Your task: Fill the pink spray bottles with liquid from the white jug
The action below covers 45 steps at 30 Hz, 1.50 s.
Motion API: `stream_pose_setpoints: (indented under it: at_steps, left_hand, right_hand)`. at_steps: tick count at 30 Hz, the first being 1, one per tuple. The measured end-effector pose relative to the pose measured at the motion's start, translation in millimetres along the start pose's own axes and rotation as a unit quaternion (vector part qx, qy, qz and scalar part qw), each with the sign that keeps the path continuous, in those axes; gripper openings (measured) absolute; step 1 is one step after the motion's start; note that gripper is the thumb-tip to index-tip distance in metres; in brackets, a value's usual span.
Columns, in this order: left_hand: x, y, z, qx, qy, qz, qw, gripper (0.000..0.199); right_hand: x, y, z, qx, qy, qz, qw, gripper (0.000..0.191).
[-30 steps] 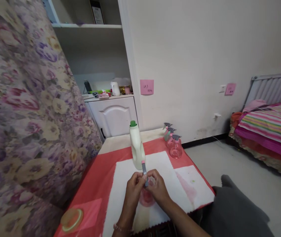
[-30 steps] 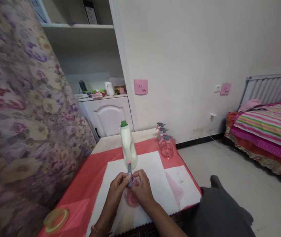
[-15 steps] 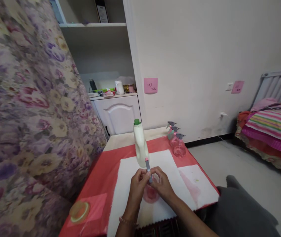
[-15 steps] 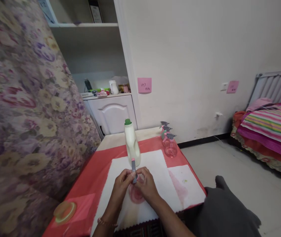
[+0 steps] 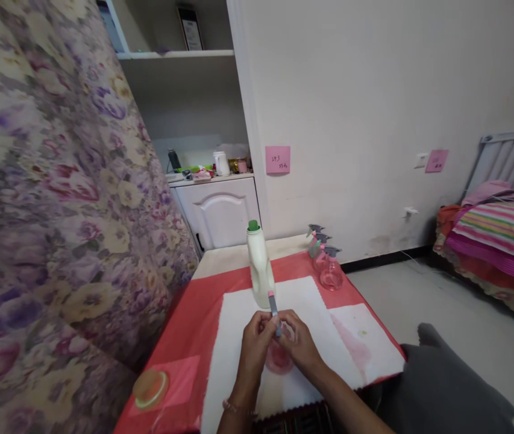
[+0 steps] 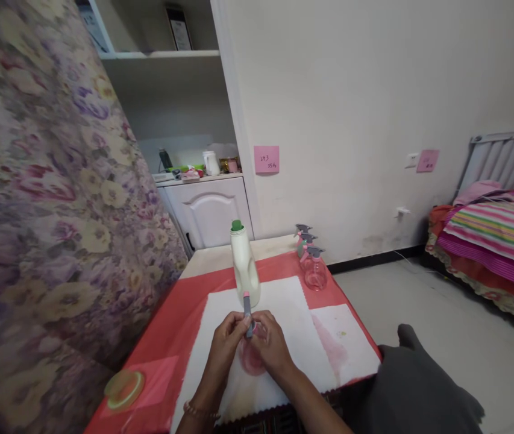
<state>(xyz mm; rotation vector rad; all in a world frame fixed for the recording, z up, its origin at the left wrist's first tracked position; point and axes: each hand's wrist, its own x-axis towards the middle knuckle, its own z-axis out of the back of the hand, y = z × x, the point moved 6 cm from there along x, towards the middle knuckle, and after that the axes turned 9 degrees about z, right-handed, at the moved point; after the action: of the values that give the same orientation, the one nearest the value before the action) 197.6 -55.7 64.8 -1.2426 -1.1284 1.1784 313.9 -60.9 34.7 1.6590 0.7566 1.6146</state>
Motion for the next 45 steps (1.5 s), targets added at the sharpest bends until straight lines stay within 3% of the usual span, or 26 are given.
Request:
stream_pose_setpoints:
  at_steps: [3, 8, 12, 15, 25, 30, 33, 36, 38, 45]
  left_hand:
    - [-0.7, 0.8, 0.0, 0.000, -0.002, 0.000, 1.000, 0.027]
    - [0.4, 3.5, 1.7, 0.005, -0.011, 0.004, 1.000, 0.030]
    - [1.3, 6.7, 2.4, 0.002, -0.012, 0.004, 1.000, 0.029]
    - [1.5, 7.9, 3.6, -0.001, -0.012, 0.004, 1.000, 0.029]
    - [1.5, 4.6, 5.3, 0.012, -0.002, -0.003, 1.000, 0.026]
    - [-0.1, 17.3, 20.8, 0.040, -0.027, -0.002, 0.999, 0.036]
    - [0.6, 33.7, 26.6, 0.070, 0.021, -0.006, 0.997, 0.046]
    - [0.7, 48.6, 19.9, 0.071, 0.109, -0.014, 0.991, 0.070]
    - [0.5, 53.6, 13.7, 0.053, 0.142, -0.015, 0.988, 0.074]
    - [-0.3, 50.2, 7.2, 0.037, 0.125, -0.025, 0.991, 0.064]
  right_hand:
    - [-0.8, -1.1, 0.1, -0.006, -0.013, -0.008, 1.000, 0.008]
    - [-1.7, -6.5, -0.6, -0.021, -0.045, -0.020, 0.999, 0.015]
    - [0.7, -2.5, -1.4, 0.000, -0.008, -0.005, 1.000, 0.022]
    - [2.7, -0.1, -0.9, 0.017, 0.017, -0.001, 1.000, 0.015]
    - [2.6, -9.4, -2.0, 0.018, 0.019, -0.039, 0.999, 0.014]
    - [3.2, -3.7, 2.8, 0.016, 0.042, -0.019, 0.999, 0.030]
    - [6.1, -0.9, 5.1, 0.017, 0.059, -0.007, 0.998, 0.031]
    - [7.9, -0.8, 4.6, 0.015, 0.071, -0.004, 0.997, 0.024]
    - [7.9, -2.3, 4.0, 0.010, 0.069, -0.007, 0.998, 0.022]
    - [3.0, -8.9, 3.1, -0.010, 0.021, -0.028, 0.999, 0.016]
